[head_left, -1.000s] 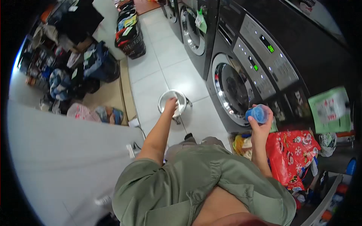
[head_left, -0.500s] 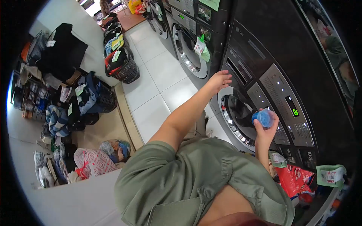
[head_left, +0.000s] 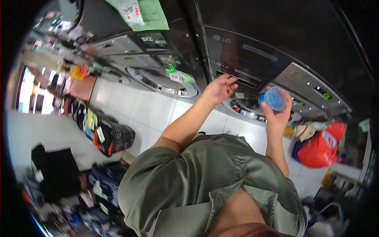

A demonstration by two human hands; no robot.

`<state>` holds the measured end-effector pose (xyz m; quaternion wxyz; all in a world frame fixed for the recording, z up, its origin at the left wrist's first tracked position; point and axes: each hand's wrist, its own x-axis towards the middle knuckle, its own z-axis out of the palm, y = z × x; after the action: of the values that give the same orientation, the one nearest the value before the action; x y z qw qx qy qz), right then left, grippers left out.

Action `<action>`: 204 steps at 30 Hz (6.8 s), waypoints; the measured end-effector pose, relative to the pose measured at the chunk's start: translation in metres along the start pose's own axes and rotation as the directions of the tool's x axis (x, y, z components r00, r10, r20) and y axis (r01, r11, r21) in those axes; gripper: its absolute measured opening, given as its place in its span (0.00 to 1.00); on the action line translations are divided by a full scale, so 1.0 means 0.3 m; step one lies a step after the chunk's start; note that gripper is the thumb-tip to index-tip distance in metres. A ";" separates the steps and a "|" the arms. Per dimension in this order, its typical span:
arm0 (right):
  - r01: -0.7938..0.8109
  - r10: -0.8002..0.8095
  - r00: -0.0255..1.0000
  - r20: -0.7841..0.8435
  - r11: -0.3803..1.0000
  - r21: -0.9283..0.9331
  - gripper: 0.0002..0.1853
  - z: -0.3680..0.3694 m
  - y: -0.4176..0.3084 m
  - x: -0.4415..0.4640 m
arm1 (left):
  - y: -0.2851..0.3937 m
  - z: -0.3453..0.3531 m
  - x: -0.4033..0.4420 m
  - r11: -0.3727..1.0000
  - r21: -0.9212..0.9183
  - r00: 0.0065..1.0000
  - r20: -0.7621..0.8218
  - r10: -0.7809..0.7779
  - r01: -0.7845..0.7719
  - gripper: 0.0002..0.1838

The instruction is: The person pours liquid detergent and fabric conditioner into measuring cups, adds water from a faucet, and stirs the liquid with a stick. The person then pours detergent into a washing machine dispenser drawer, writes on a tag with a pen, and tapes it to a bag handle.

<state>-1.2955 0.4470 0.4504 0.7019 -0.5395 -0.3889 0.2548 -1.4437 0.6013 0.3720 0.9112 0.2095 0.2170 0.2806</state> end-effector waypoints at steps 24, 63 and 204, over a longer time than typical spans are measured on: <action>-0.036 -0.067 0.961 -0.269 0.931 -0.363 0.28 0.384 -0.076 0.008 | -0.049 -0.119 -0.355 0.870 -0.006 0.825 0.323 -0.464 0.492 0.13; 0.365 0.421 0.869 0.260 -0.189 -0.912 0.30 0.610 -0.121 0.128 | 0.188 -0.199 -0.404 -0.045 0.791 0.710 0.570 0.414 -0.610 0.50; -0.917 -0.376 0.123 -0.918 0.310 -0.250 0.43 -5.881 -0.247 0.984 | -3.308 1.583 0.786 0.128 0.579 0.579 -0.814 0.043 0.805 0.16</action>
<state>0.3157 -0.3317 0.3980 0.2596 -0.9127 0.2252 -0.2212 -0.6064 -0.1291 0.1952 0.4812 0.5170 0.6956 -0.1315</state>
